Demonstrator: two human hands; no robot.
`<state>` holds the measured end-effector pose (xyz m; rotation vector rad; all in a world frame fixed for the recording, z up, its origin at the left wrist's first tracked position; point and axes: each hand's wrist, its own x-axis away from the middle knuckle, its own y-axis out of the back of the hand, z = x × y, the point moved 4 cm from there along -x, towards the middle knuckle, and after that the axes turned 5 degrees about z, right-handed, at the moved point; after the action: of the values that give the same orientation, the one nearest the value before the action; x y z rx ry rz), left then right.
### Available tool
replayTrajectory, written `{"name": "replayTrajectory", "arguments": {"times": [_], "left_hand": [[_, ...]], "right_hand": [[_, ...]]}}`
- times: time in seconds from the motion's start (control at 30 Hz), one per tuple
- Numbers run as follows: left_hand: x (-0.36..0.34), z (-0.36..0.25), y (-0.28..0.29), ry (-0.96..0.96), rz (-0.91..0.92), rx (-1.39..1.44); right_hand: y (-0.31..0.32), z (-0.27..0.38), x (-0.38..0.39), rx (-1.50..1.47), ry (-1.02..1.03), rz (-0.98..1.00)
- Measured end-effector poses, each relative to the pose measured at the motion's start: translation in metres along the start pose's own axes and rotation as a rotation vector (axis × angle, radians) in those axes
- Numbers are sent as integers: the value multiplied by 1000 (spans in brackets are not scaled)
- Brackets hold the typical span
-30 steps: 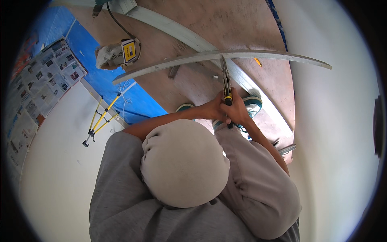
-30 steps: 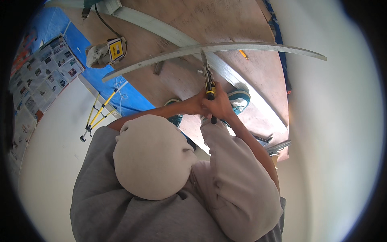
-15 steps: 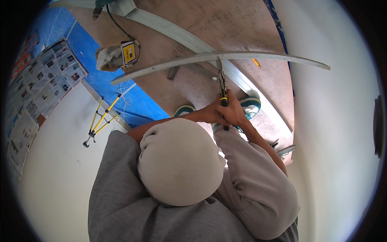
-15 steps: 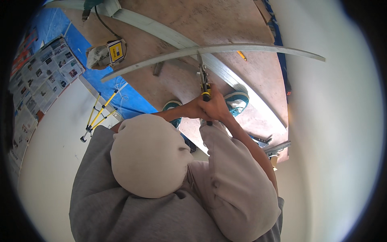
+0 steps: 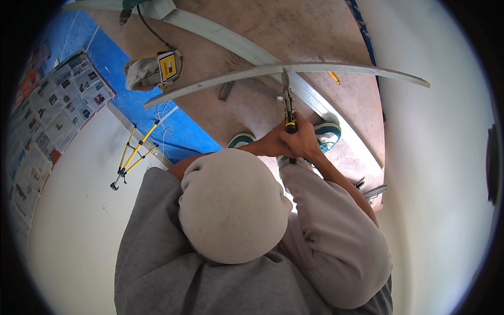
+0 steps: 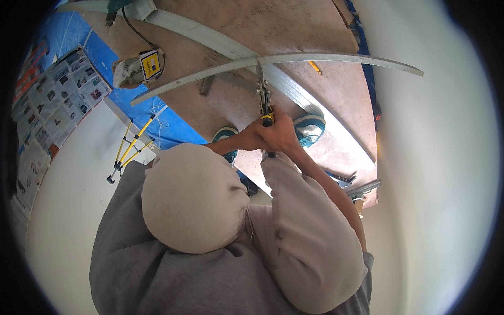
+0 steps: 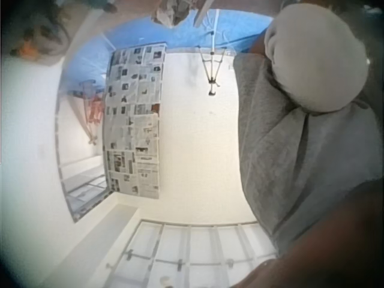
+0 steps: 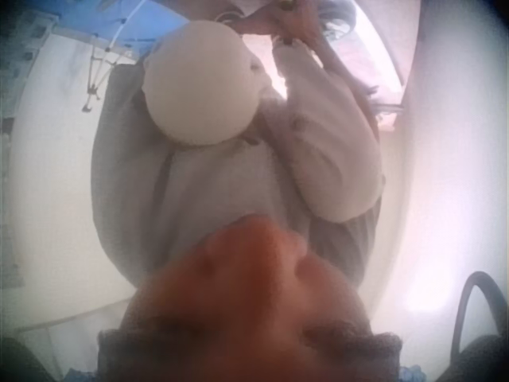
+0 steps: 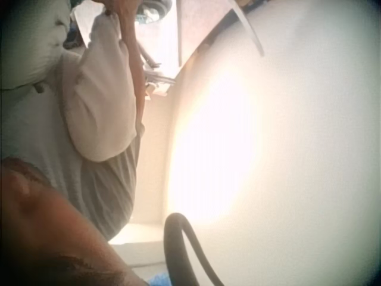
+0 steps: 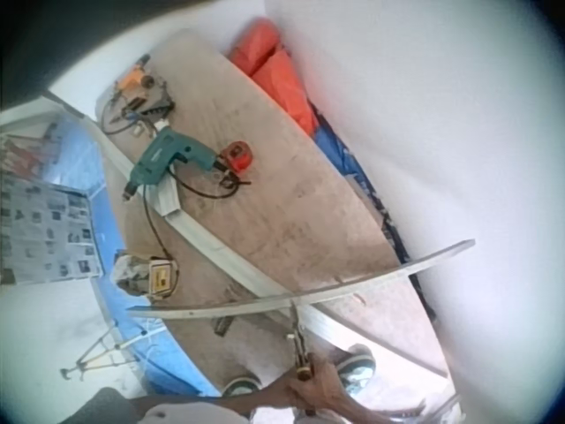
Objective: The person measures and marks a metal channel on a workbench, then uses tin snips to cut it to length. They lift the cut piece to the ceiling to check fit against existing channels, mark alignment points, and return to the workbench to cut another piece.
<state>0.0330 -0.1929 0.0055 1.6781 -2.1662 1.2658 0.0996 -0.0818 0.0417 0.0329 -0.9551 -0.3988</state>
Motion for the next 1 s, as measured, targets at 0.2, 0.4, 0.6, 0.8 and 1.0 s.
{"name": "replayTrajectory", "arguments": {"times": [0.2,0.4,0.6,0.8,1.0], "left_hand": [[-4,-7,-3,62,12,131],[-4,-12,-8,97,17,226],[-6,-6,-13,102,9,293],[0,-1,-10,-7,-88,225],[0,0,-8,-33,-98,254]], "right_hand": [[0,0,-1,23,-2,-18],[0,0,-1,40,-25,13],[2,-1,-2,73,-42,37],[-3,1,-6,26,-18,7],[-4,1,-7,-4,10,-16]]}}
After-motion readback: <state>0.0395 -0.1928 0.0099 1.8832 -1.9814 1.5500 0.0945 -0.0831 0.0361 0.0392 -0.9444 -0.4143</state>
